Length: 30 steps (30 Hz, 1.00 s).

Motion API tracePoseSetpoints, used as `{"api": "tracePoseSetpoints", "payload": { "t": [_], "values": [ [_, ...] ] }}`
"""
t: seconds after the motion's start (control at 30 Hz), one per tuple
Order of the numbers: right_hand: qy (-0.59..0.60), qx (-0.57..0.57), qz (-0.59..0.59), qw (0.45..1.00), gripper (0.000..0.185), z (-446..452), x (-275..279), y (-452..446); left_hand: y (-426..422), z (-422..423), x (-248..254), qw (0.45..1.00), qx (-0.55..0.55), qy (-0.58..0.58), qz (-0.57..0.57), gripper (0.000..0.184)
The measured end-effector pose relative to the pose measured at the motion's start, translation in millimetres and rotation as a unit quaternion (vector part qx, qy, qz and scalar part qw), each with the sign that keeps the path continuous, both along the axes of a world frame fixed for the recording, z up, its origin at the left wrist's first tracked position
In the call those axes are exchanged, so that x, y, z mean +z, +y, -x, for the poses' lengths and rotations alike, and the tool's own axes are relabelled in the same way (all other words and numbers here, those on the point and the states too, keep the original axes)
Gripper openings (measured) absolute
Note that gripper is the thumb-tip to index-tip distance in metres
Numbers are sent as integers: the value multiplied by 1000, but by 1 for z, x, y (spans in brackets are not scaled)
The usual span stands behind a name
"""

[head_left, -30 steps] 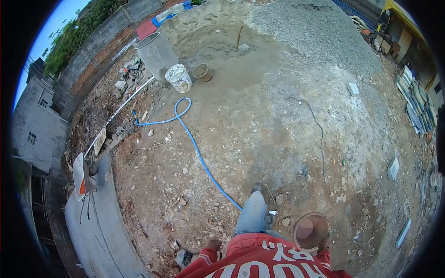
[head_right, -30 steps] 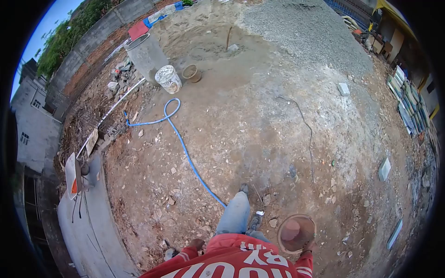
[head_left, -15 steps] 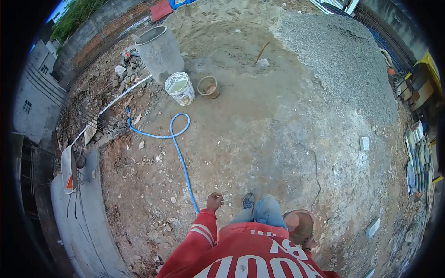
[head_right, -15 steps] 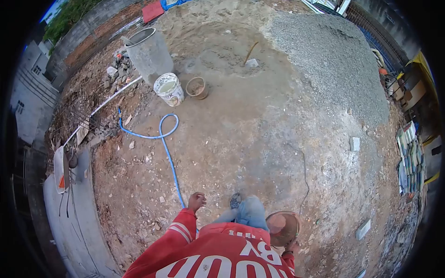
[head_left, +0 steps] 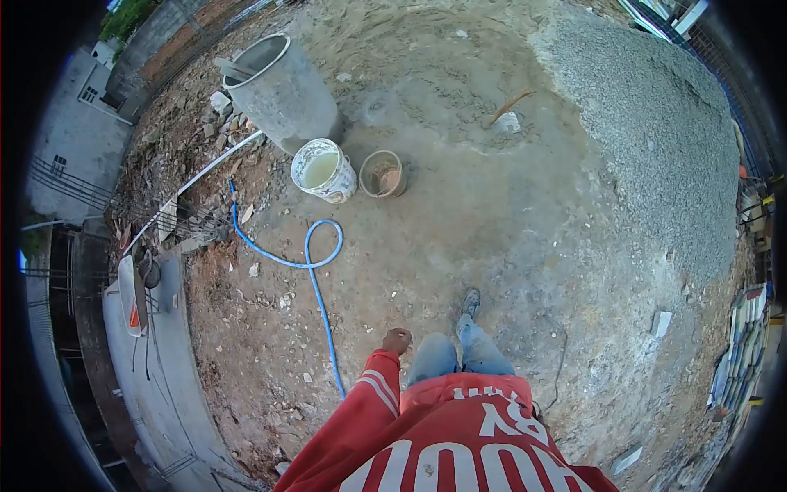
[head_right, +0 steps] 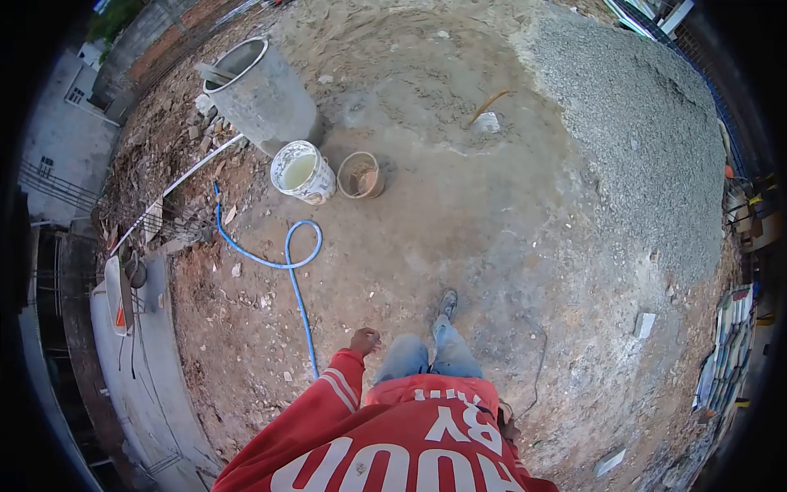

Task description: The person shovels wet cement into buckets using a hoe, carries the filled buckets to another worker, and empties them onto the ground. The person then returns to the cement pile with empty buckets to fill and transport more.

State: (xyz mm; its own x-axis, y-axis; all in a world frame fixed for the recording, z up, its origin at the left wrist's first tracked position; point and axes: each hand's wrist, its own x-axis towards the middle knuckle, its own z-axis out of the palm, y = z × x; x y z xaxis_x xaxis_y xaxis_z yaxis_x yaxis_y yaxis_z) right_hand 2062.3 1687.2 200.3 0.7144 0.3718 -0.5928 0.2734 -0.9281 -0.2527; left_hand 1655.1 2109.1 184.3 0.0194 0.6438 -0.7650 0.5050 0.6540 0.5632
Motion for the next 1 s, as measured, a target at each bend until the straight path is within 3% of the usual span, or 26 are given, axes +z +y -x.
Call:
{"api": "tracePoseSetpoints", "payload": {
  "t": [0.03,0.07,0.1,0.17,0.2,0.27,0.37,0.5,0.57,0.67,0.8,0.87,0.93,1.0],
  "values": [
    [12,-16,-20,1000,51,-24,-4,34,2,7,12,997,-7,24,72,23],
    [8,-11,-53,998,51,-33,30,97,-1,23,4,996,-54,53,36,25],
    [140,-389,-24,910,44,-46,63,169,-8,31,-9,997,36,56,45,25],
    [218,-423,-136,869,37,-99,17,217,3,26,24,982,173,46,60,26],
    [209,-404,-130,881,33,-102,53,285,10,26,26,972,222,33,63,26],
    [256,-378,-157,876,28,-125,64,382,33,22,27,967,235,47,87,26],
    [192,-319,-216,903,26,-173,11,494,92,4,12,955,266,54,120,25],
    [158,-300,-201,919,22,-190,16,678,210,-21,-37,942,301,37,145,25],
    [186,-291,-257,903,12,-192,9,758,285,-36,-64,926,337,-7,169,24],
    [242,-265,-276,892,11,-185,-4,870,408,-64,-83,893,412,-83,161,29],
    [355,-312,-286,833,12,-169,-72,1002,518,-74,-172,774,582,-200,151,56],
    [410,-319,-283,806,12,-154,-114,1057,570,-79,-206,685,672,-205,191,73],
    [450,-337,-274,780,13,-138,-160,1109,596,-70,-268,648,724,-168,167,89],
    [477,-378,-253,752,16,-120,-201,1154,629,-72,-295,618,760,-140,149,97]
  ]
}}
